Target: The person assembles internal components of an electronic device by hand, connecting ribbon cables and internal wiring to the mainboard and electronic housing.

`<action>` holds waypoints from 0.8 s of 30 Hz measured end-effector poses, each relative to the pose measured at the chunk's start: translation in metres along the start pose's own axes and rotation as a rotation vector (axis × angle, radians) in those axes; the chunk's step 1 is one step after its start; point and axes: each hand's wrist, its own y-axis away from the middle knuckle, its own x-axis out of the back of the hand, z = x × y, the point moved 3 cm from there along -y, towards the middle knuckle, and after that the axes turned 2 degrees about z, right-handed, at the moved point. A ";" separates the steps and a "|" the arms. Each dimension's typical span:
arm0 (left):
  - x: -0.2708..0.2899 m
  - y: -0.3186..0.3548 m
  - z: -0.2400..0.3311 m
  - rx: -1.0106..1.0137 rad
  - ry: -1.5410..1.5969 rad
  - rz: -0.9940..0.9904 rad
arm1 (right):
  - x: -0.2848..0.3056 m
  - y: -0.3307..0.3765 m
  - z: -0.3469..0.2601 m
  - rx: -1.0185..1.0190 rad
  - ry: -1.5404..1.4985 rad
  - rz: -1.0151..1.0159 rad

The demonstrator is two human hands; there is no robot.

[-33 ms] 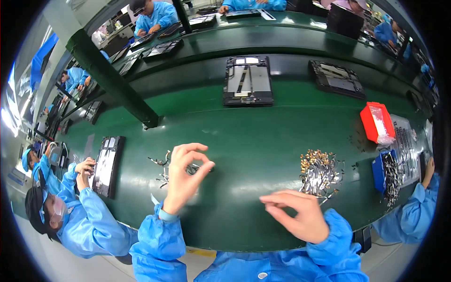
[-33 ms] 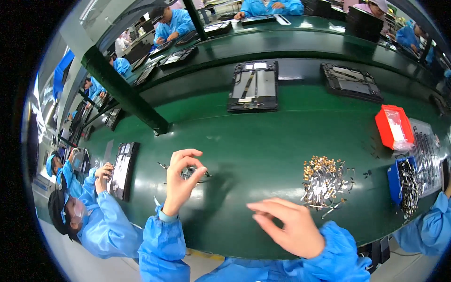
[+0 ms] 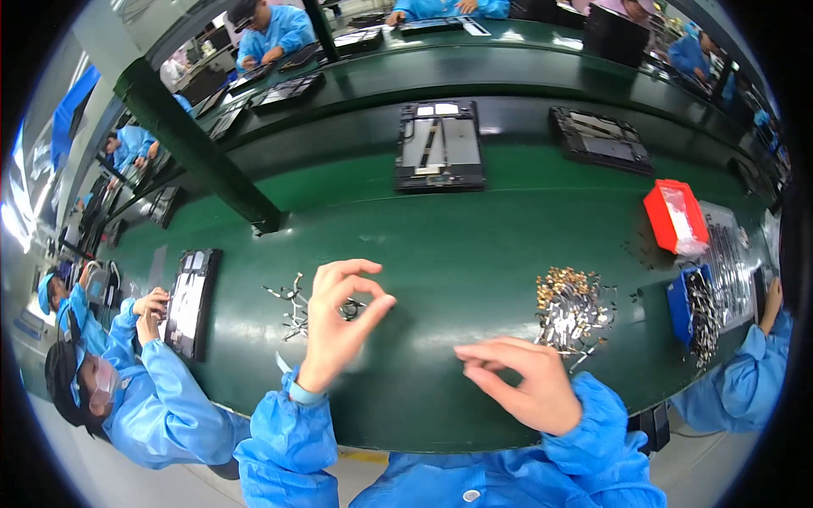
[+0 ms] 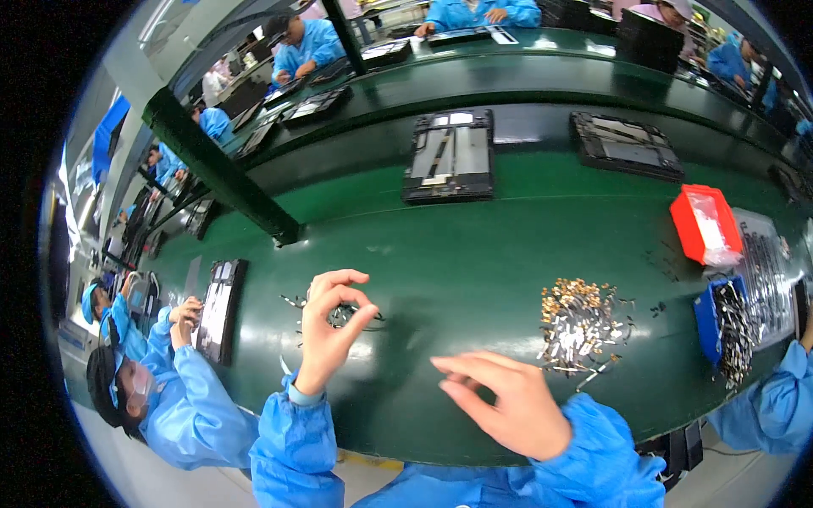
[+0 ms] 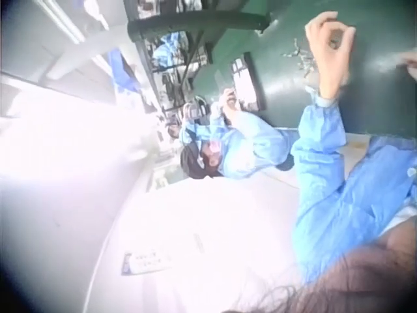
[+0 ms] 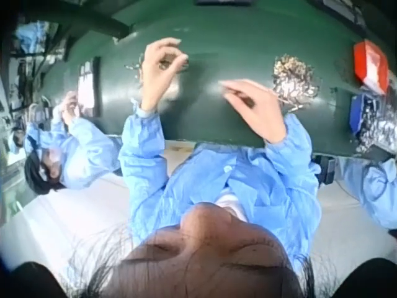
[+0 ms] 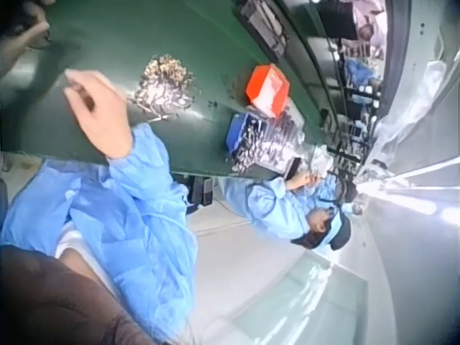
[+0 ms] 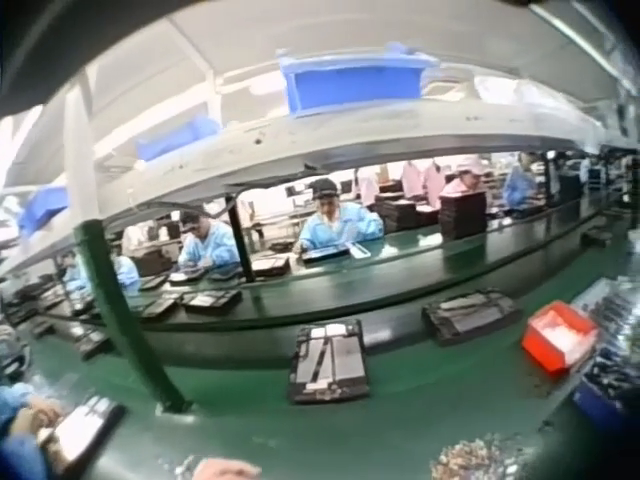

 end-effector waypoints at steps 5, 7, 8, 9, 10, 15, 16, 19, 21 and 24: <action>-0.034 -0.005 0.049 -0.077 0.191 -0.058 | -0.010 -0.018 0.015 0.073 -0.018 0.231; -0.047 -0.005 0.050 -0.131 0.238 -0.120 | -0.009 -0.024 0.027 0.048 -0.088 0.238; -0.051 -0.004 0.052 -0.133 0.240 -0.124 | -0.008 -0.024 0.031 0.046 -0.088 0.243; -0.055 -0.001 0.053 -0.066 0.271 -0.136 | -0.005 -0.024 0.037 -0.014 -0.083 0.278; -0.058 0.003 0.053 0.002 0.301 -0.148 | -0.001 -0.022 0.042 -0.074 -0.079 0.313; -0.062 0.058 0.034 -0.381 -0.368 -0.603 | 0.032 -0.005 0.027 0.106 0.283 0.513; -0.063 0.073 0.028 -0.421 -0.429 -0.674 | 0.037 0.004 0.019 0.093 0.292 0.506; -0.059 0.076 -0.003 -0.276 -0.487 -0.644 | 0.045 0.025 0.007 -0.051 0.131 0.442; -0.047 0.061 -0.026 -0.187 -0.547 -0.588 | 0.050 0.029 0.008 -0.153 0.030 0.399; -0.030 0.043 -0.045 -0.128 -0.622 -0.406 | 0.059 0.029 0.026 -0.349 -0.206 0.275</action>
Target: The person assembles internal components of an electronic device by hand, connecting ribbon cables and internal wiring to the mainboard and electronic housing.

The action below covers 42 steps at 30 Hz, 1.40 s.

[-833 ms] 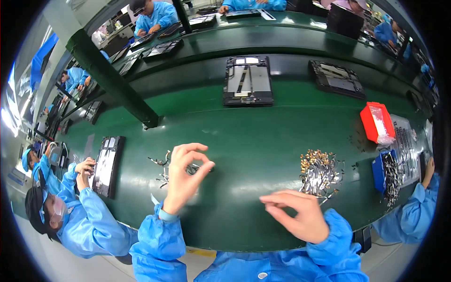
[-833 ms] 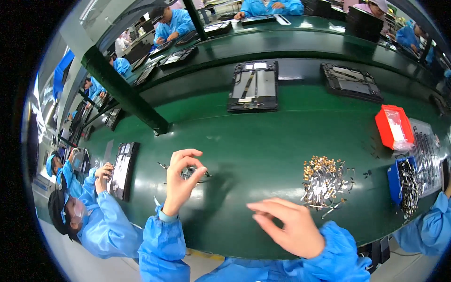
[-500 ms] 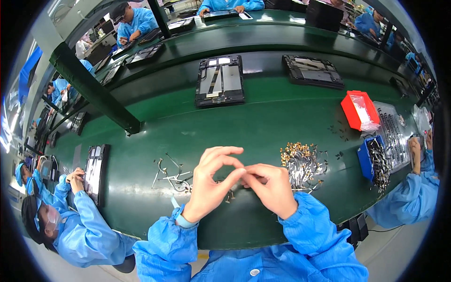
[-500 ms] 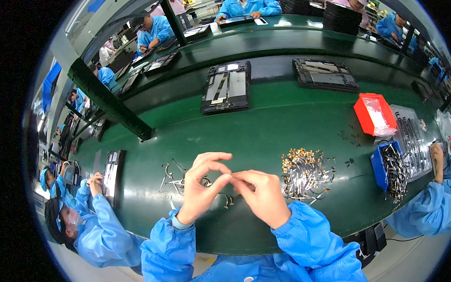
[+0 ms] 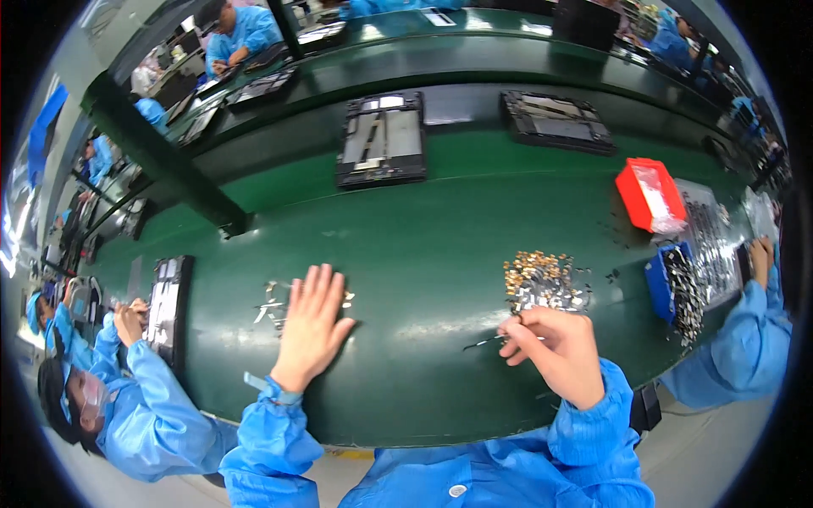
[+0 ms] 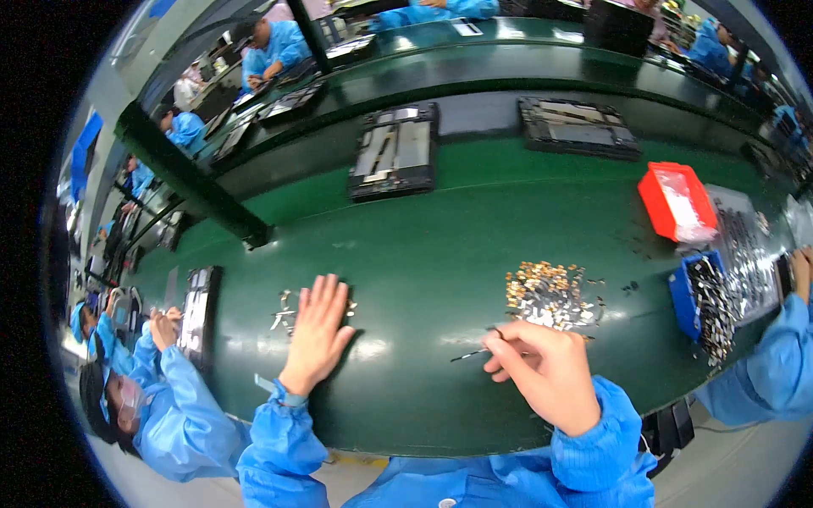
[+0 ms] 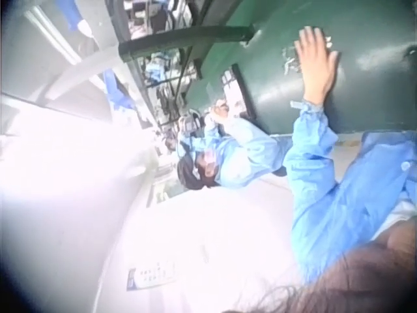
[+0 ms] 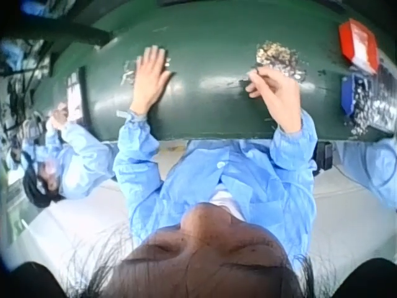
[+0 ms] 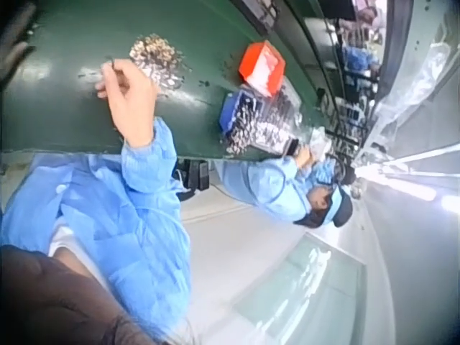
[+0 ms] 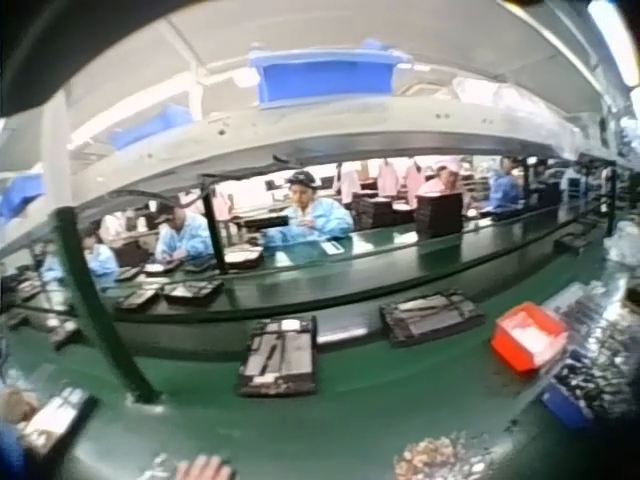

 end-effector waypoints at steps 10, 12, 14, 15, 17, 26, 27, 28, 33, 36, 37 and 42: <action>0.022 -0.020 0.149 0.334 1.644 -0.634 | 0.009 -0.004 0.011 0.012 0.063 -0.124; 0.015 -0.022 0.160 0.314 1.666 -0.744 | 0.008 -0.002 0.012 0.151 0.124 -0.058; 0.012 -0.021 0.164 0.369 1.689 -0.720 | 0.007 0.005 0.010 0.087 0.147 0.035; 0.012 -0.024 0.165 0.370 1.653 -0.671 | 0.011 0.011 0.002 0.441 0.388 0.159; 0.009 -0.023 0.169 0.389 1.636 -0.562 | 0.011 0.026 0.001 0.761 0.582 0.185; 0.033 -0.026 0.192 -0.067 1.069 -0.212 | 0.027 0.032 0.016 0.709 0.506 0.062; 0.032 -0.025 0.192 -0.111 1.045 -0.189 | 0.027 0.030 0.015 0.705 0.490 0.067; 0.031 -0.024 0.193 -0.109 1.044 -0.194 | 0.029 0.030 0.014 0.701 0.487 0.068; 0.023 -0.022 0.195 0.130 1.232 -0.442 | 0.040 0.031 0.016 0.672 0.564 0.205; 0.019 -0.018 0.198 0.134 1.239 -0.436 | 0.036 0.034 0.019 0.783 0.612 0.200; 0.021 -0.018 0.199 0.131 1.239 -0.438 | 0.034 0.033 0.019 0.781 0.595 0.166; 0.020 -0.017 0.202 -0.048 1.095 -0.255 | 0.033 0.034 0.022 0.724 0.524 0.122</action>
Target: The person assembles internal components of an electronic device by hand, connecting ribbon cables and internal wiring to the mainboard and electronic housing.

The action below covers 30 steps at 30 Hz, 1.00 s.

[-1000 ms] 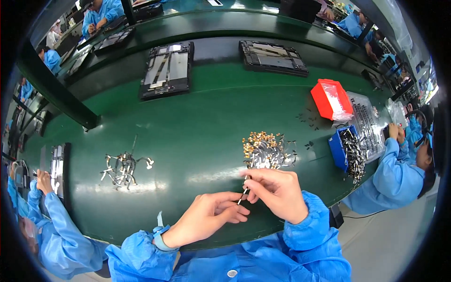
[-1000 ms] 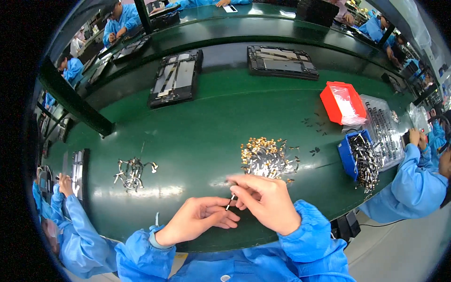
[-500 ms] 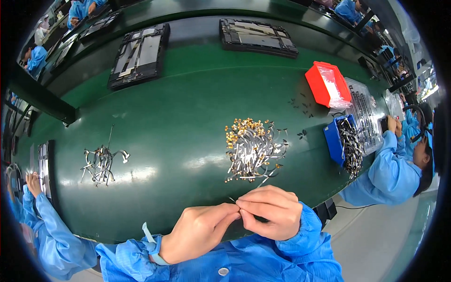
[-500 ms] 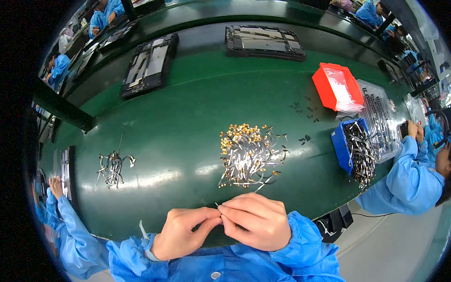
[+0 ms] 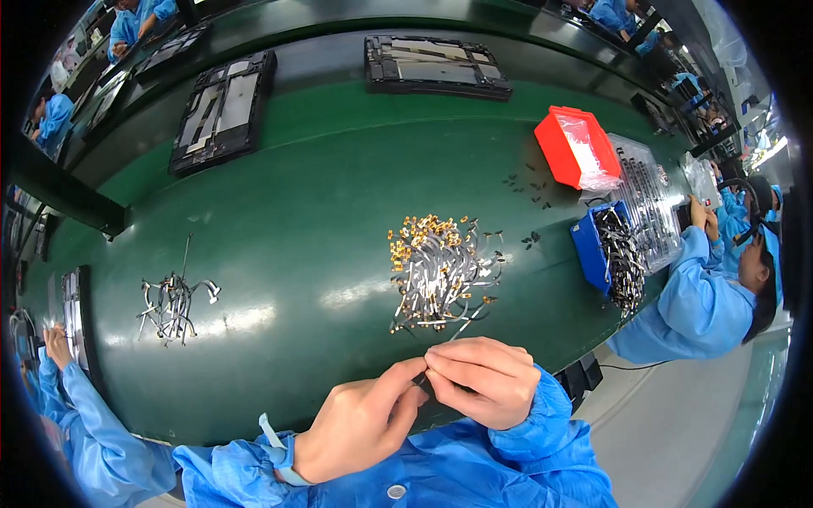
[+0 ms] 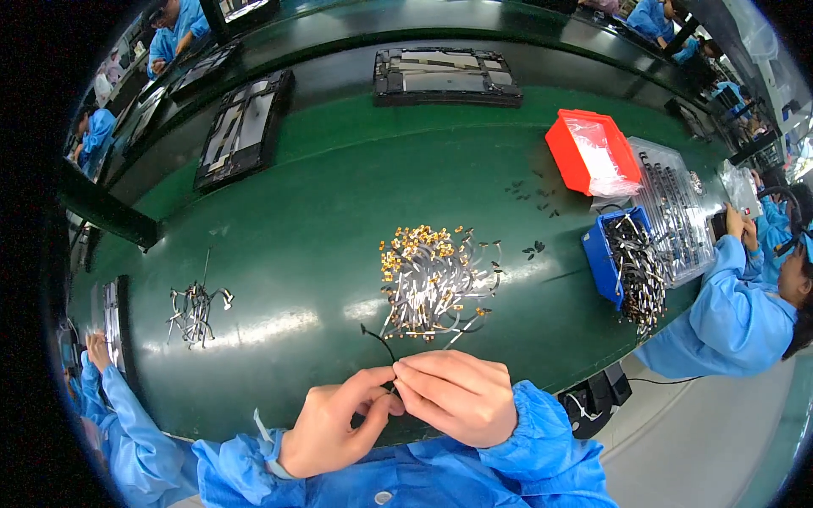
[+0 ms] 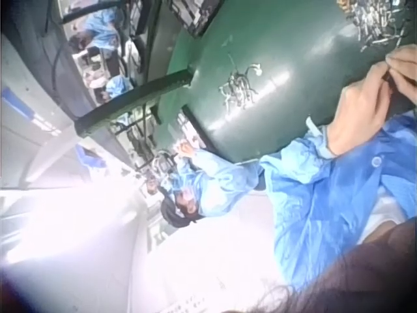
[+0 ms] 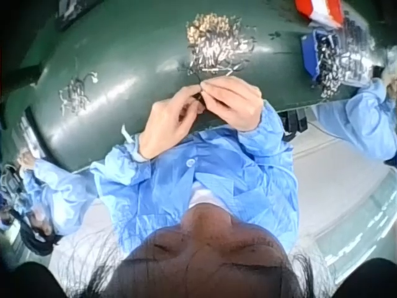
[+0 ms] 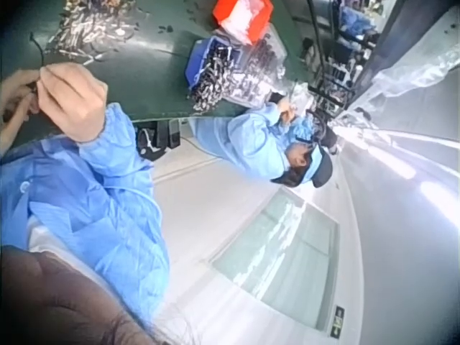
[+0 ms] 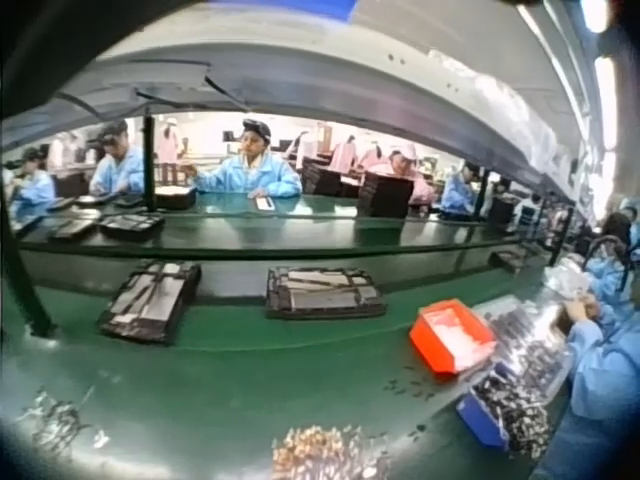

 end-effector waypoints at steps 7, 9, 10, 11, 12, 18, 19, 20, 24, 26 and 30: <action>0.012 -0.014 0.001 -0.012 0.112 -0.012 | 0.042 -0.023 0.000 -0.008 0.263 -0.099; 0.030 -0.036 -0.027 0.069 0.201 0.037 | 0.093 -0.046 0.023 -0.182 0.430 0.212; 0.032 -0.047 -0.044 0.192 0.366 0.082 | 0.125 -0.065 0.041 -0.233 0.474 0.319; 0.030 -0.053 -0.053 0.177 0.390 0.113 | 0.157 -0.087 0.060 -0.183 0.524 0.297; 0.023 -0.061 -0.058 0.154 0.423 0.135 | 0.185 -0.101 0.085 -0.276 0.469 0.266; 0.019 -0.101 -0.070 0.073 0.494 0.223 | 0.220 -0.137 0.229 -0.676 0.737 -0.134; 0.033 -0.110 -0.073 0.054 0.479 0.297 | 0.216 -0.140 0.236 -0.683 0.812 -0.106; 0.049 -0.122 -0.080 0.004 0.435 0.372 | 0.213 -0.141 0.243 -0.689 0.884 -0.077; 0.106 -0.170 -0.104 -0.007 0.503 0.626 | 0.219 -0.144 0.272 -0.659 0.926 -0.106; 0.125 -0.195 -0.102 -0.066 0.421 0.722 | 0.223 -0.150 0.281 -0.659 0.907 -0.137; 0.140 -0.251 -0.101 -0.172 0.340 0.717 | 0.200 -0.192 0.273 -0.458 0.791 0.078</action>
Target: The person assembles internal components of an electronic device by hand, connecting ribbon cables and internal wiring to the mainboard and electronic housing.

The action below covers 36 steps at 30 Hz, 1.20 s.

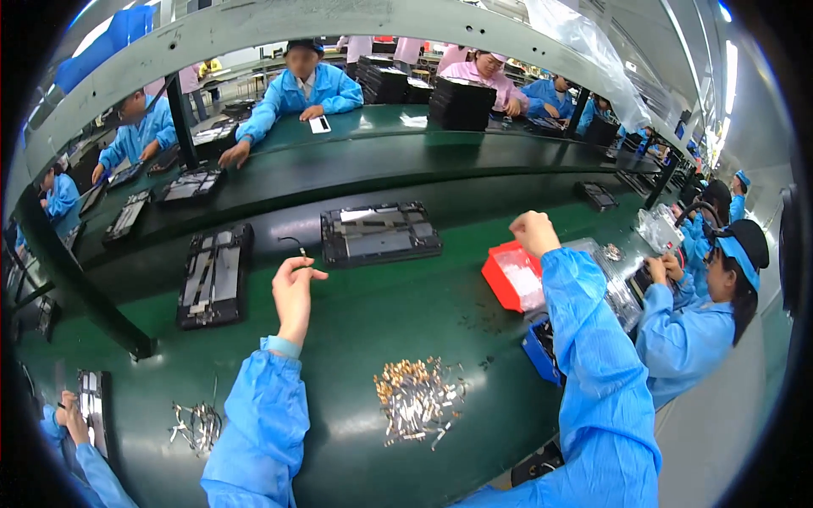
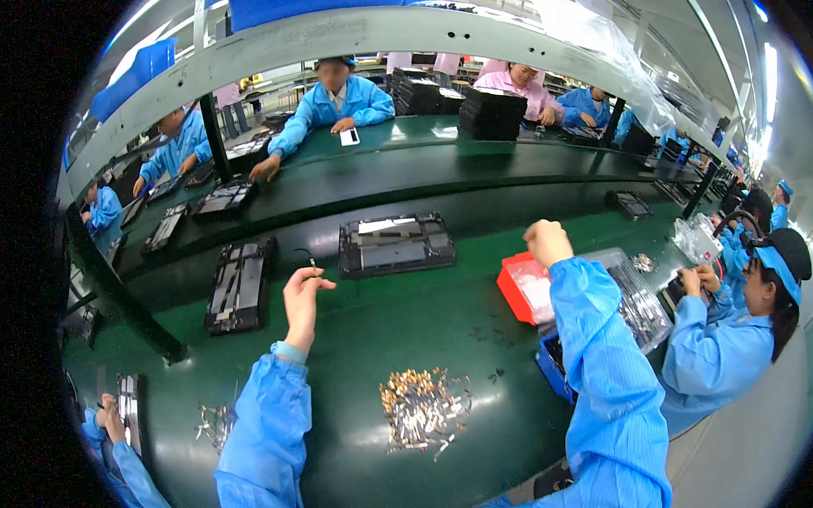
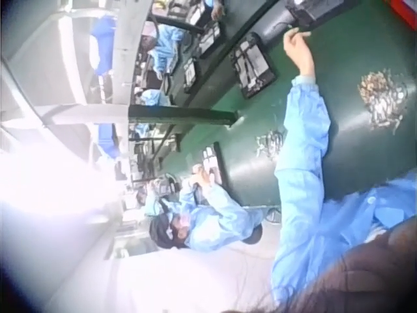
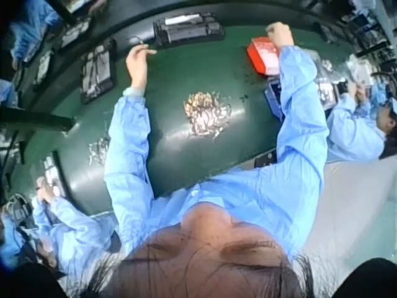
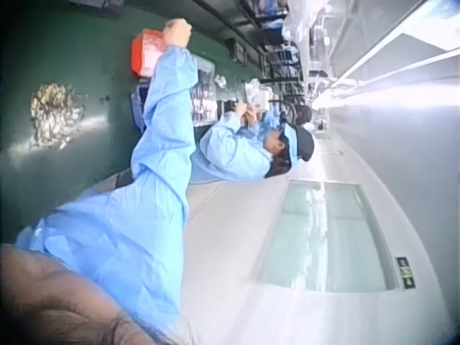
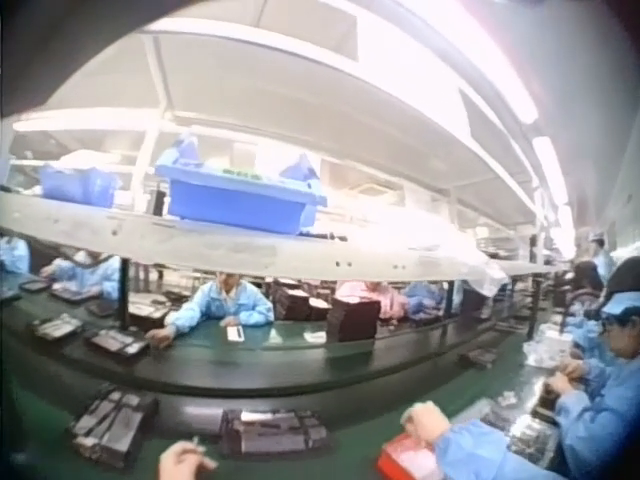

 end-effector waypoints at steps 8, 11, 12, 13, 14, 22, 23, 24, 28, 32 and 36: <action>-0.063 -0.049 -0.044 0.099 -0.170 -0.047 | -0.145 -0.056 -0.093 0.160 -0.264 -0.247; -0.055 -0.043 -0.022 0.180 -0.049 0.014 | -0.157 -0.052 -0.113 0.080 -0.498 -0.094; -0.050 -0.041 -0.017 0.202 0.039 0.080 | -0.157 -0.051 -0.118 -0.014 -0.663 -0.091; -0.041 -0.033 -0.004 0.228 0.114 0.111 | -0.150 -0.047 -0.136 -0.175 -0.945 -0.160; -0.028 -0.021 0.012 0.241 0.205 0.055 | -0.134 -0.042 -0.157 -0.354 -1.216 -0.240; 0.073 0.203 0.205 0.803 0.276 -0.725 | -0.054 0.041 -0.242 0.384 -1.366 -0.863; 0.087 0.234 0.213 0.788 0.207 -0.713 | -0.064 0.070 -0.263 0.390 -1.401 -1.022; 0.097 0.263 0.217 0.771 0.145 -0.721 | -0.070 0.095 -0.274 0.425 -1.410 -1.130; 0.123 0.335 0.209 0.833 0.301 -0.567 | -0.080 0.155 -0.308 0.514 -1.296 -1.339; 0.133 0.340 0.186 0.520 -0.105 -0.476 | -0.081 0.160 -0.308 0.638 -0.997 -1.287; 0.144 0.337 0.166 0.458 -0.094 -0.292 | -0.009 0.195 -0.325 0.985 -0.609 -0.666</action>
